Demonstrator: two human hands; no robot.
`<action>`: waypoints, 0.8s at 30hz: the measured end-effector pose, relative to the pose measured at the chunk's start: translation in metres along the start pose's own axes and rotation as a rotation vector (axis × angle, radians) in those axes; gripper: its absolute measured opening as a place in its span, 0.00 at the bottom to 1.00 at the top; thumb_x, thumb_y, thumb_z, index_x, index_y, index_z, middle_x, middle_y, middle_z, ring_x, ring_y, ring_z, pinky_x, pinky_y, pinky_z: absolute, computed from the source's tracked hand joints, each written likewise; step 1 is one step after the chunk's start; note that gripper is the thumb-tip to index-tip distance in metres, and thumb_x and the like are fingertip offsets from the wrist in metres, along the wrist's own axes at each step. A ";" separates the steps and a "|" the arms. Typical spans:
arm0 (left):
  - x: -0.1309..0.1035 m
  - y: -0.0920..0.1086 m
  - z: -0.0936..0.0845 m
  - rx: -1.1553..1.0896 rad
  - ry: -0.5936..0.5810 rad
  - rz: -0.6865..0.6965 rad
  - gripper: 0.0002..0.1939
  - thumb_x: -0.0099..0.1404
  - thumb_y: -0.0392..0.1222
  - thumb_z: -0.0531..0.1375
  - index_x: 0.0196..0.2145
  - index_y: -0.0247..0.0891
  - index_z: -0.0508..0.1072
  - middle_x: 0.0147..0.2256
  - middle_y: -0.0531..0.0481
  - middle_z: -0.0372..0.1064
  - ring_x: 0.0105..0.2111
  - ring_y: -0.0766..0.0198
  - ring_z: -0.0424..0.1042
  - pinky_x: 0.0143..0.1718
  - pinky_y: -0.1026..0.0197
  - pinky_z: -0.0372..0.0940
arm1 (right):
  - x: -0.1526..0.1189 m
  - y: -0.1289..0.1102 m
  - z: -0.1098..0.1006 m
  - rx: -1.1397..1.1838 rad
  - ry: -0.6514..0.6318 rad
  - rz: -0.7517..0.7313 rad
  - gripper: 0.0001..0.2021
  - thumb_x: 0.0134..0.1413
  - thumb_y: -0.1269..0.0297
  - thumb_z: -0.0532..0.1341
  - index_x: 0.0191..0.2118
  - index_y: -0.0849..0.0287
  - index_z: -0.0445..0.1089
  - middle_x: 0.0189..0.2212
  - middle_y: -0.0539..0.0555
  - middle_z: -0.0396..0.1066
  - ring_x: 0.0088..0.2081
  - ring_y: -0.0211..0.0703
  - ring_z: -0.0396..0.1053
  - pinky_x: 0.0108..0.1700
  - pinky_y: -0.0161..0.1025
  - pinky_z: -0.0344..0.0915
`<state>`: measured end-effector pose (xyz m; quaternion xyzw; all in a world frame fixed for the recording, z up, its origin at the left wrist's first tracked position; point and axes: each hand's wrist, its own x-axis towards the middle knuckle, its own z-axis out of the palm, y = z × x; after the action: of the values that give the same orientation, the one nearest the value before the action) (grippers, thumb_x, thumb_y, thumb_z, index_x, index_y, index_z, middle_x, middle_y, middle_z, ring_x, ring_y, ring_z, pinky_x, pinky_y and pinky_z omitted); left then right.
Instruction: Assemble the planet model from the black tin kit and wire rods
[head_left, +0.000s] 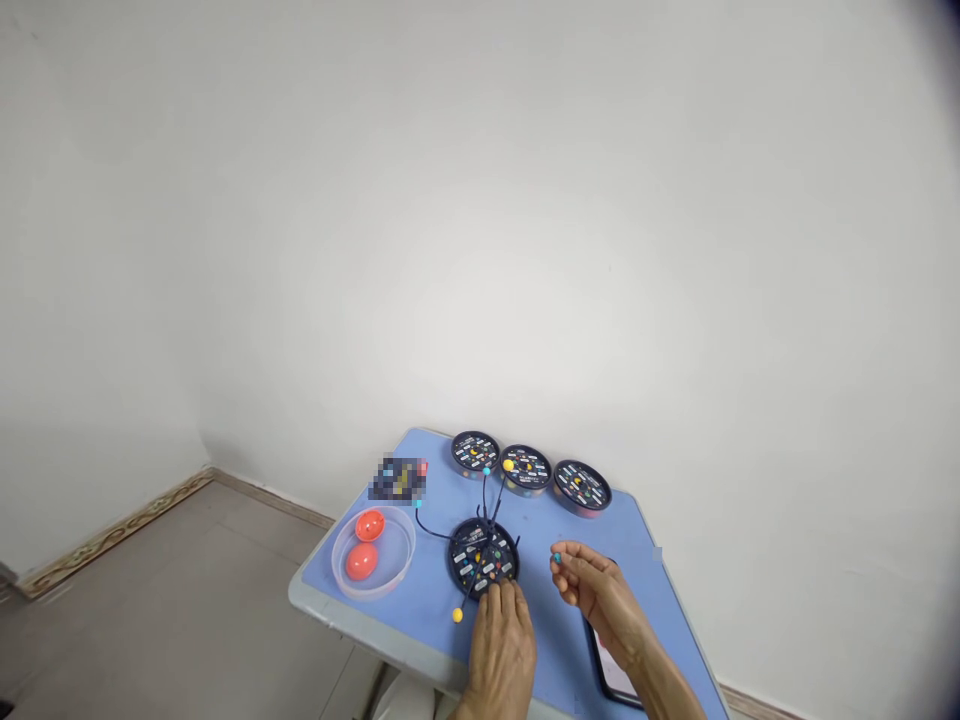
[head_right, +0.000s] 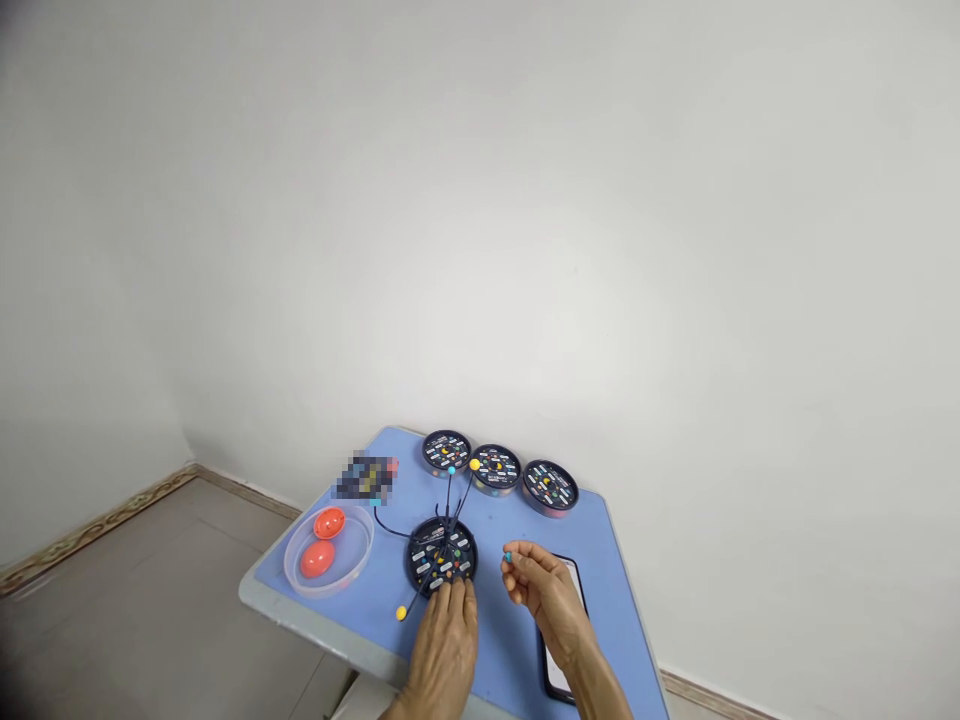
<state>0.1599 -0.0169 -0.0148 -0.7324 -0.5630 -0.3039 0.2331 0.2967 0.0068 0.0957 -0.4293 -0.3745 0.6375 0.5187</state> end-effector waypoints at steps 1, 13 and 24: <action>-0.003 -0.002 0.001 -0.010 0.020 -0.001 0.19 0.57 0.27 0.55 0.44 0.30 0.78 0.42 0.37 0.75 0.43 0.52 0.73 0.42 0.53 0.71 | 0.001 0.001 0.001 -0.006 -0.002 -0.003 0.14 0.41 0.58 0.73 0.32 0.62 0.77 0.24 0.53 0.72 0.24 0.36 0.64 0.26 0.34 0.58; -0.011 -0.021 -0.007 -0.147 0.098 -0.022 0.29 0.58 0.22 0.48 0.57 0.29 0.67 0.50 0.35 0.72 0.43 0.55 0.75 0.42 0.57 0.71 | 0.007 -0.004 0.021 -0.054 0.008 0.009 0.19 0.31 0.57 0.76 0.30 0.63 0.77 0.24 0.53 0.74 0.24 0.36 0.65 0.26 0.33 0.58; 0.045 -0.022 -0.024 -0.359 0.124 -0.137 0.18 0.74 0.34 0.41 0.57 0.26 0.60 0.37 0.38 0.78 0.28 0.60 0.79 0.23 0.64 0.69 | 0.017 -0.003 0.030 -0.131 -0.011 -0.009 0.21 0.31 0.54 0.76 0.31 0.62 0.77 0.20 0.51 0.71 0.22 0.34 0.62 0.26 0.33 0.55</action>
<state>0.1421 0.0034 0.0338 -0.7021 -0.5327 -0.4591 0.1117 0.2680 0.0227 0.1066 -0.4571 -0.4202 0.6116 0.4902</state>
